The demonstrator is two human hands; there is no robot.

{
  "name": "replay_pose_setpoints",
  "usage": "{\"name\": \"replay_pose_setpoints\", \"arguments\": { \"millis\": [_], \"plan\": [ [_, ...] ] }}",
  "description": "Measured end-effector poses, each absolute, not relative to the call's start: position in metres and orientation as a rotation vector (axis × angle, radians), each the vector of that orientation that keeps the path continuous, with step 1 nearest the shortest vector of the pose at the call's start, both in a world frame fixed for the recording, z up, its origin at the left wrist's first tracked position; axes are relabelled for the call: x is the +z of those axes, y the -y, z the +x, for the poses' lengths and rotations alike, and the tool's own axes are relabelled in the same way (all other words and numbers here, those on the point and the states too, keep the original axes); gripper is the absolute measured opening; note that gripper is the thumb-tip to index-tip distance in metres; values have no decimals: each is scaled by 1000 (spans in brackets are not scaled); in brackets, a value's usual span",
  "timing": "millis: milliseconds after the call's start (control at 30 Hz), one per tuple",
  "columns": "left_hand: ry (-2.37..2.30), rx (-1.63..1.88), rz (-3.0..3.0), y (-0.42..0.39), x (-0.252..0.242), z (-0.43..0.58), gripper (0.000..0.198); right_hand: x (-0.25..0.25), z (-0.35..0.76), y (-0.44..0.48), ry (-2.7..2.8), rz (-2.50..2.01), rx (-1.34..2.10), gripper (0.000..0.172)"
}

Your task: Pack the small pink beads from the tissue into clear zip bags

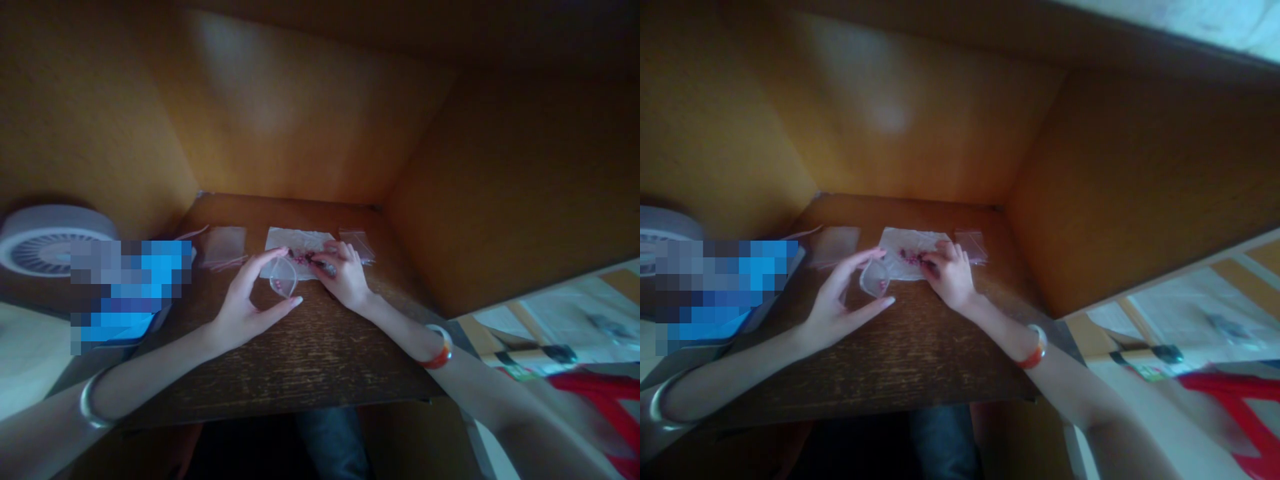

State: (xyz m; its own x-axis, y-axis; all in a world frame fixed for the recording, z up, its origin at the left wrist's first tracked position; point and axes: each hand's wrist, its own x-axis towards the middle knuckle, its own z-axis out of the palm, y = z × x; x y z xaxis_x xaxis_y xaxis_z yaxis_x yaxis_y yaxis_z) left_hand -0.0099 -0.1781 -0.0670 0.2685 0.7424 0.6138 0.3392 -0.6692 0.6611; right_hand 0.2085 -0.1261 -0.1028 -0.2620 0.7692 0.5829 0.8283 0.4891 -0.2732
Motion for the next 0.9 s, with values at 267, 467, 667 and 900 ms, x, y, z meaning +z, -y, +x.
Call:
{"name": "replay_pose_setpoints", "arguments": {
  "millis": [267, 467, 667, 900],
  "plan": [
    [-894, 1318, 1942, 178, -68, -11, 54, -91, 209, 133, 2332, -1194, -255, 19],
    [-876, 1312, 1807, 177, -68, -11, 49, -89, 208, 136, 2292, -1074, -277, 17],
    [-889, 1253, 1681, 175, -65, -9, 43, -92, 209, 133, 2358, -1069, -199, 14],
    [-863, 1176, 1738, 176, -65, -9, 46, -91, 208, 133, 2293, -1169, -124, 16]
  ]
}}
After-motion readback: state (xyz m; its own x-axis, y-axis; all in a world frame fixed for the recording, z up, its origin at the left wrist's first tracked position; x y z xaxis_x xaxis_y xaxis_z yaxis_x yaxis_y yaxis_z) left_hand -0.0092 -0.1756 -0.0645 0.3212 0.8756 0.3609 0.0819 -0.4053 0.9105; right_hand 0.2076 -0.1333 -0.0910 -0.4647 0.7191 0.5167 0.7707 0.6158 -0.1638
